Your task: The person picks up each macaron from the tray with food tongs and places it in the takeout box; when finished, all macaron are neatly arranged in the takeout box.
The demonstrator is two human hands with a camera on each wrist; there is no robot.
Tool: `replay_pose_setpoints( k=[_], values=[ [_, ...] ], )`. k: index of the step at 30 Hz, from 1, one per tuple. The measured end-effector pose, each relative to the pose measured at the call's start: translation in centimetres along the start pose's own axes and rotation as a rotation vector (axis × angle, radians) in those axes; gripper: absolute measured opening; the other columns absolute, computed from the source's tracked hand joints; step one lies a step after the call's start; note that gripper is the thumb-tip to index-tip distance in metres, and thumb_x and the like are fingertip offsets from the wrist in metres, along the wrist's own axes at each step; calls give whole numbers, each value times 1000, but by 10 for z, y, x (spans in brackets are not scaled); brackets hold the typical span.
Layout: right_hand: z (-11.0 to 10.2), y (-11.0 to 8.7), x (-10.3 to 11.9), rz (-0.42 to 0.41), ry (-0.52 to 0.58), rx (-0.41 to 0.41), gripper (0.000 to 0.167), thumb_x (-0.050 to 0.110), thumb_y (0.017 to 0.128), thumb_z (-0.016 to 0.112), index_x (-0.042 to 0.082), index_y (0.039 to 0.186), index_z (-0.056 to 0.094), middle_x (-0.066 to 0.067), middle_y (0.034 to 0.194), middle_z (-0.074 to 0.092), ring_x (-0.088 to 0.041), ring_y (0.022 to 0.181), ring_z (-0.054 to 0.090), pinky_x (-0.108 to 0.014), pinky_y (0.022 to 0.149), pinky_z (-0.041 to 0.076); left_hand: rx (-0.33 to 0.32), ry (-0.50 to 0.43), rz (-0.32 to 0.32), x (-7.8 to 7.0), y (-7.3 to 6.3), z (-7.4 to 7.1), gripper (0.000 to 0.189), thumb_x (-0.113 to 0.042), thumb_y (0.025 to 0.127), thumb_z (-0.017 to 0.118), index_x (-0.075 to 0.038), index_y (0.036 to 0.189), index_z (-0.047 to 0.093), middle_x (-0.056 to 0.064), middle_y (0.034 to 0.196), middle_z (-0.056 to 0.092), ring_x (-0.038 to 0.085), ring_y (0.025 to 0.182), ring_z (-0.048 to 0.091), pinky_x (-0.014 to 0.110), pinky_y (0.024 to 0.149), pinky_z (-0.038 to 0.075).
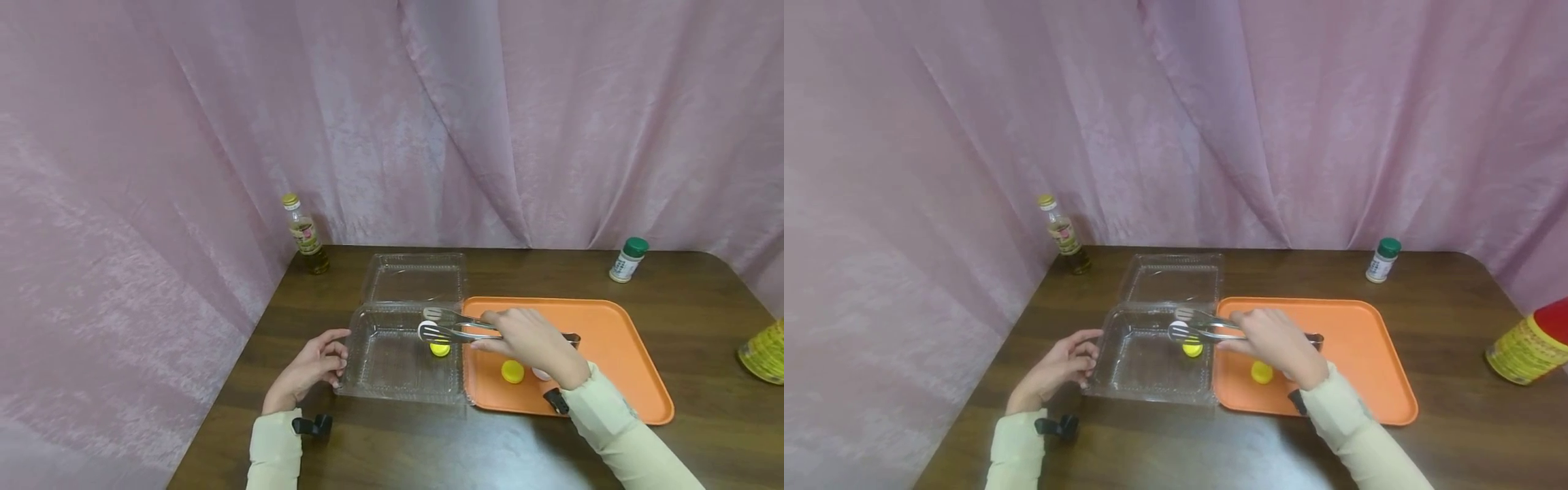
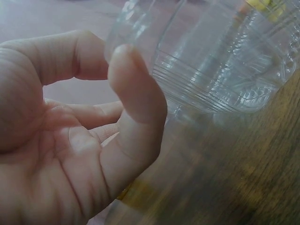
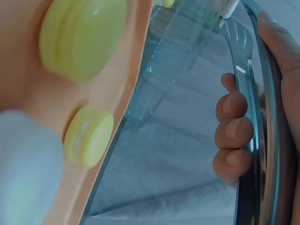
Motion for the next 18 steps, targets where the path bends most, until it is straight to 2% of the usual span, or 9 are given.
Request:
replay_pose_setpoints(
  k=[3,10,18],
  values=[
    [3,5,3,-32,-14,-16,39,50,89,71,13,85,61,13,56,29,-1,46,24,-23,44,21,2,0,2,0,1,1,59,8,92,50,6,149,33,9,94,53,14,70,52,26,55,53],
    [8,18,15,-114,-47,-7,41,48,87,74,8,90,66,11,57,35,-1,46,26,-21,43,24,-9,-8,-6,-2,2,1,59,9,92,50,6,149,34,8,94,53,15,71,52,26,55,52],
    [11,35,30,-168,-163,45,43,49,84,77,13,74,55,11,57,28,-4,49,24,-21,43,19,-14,-13,-15,-1,-1,1,61,6,91,53,6,149,34,11,95,52,15,70,53,26,55,53]
  ],
)
Point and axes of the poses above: each hand's wrist, its own y-axis towards the middle knuckle, its own z-axis out of the palm, x = y × z, the point moved 4 cm from there along y, towards the middle knuckle
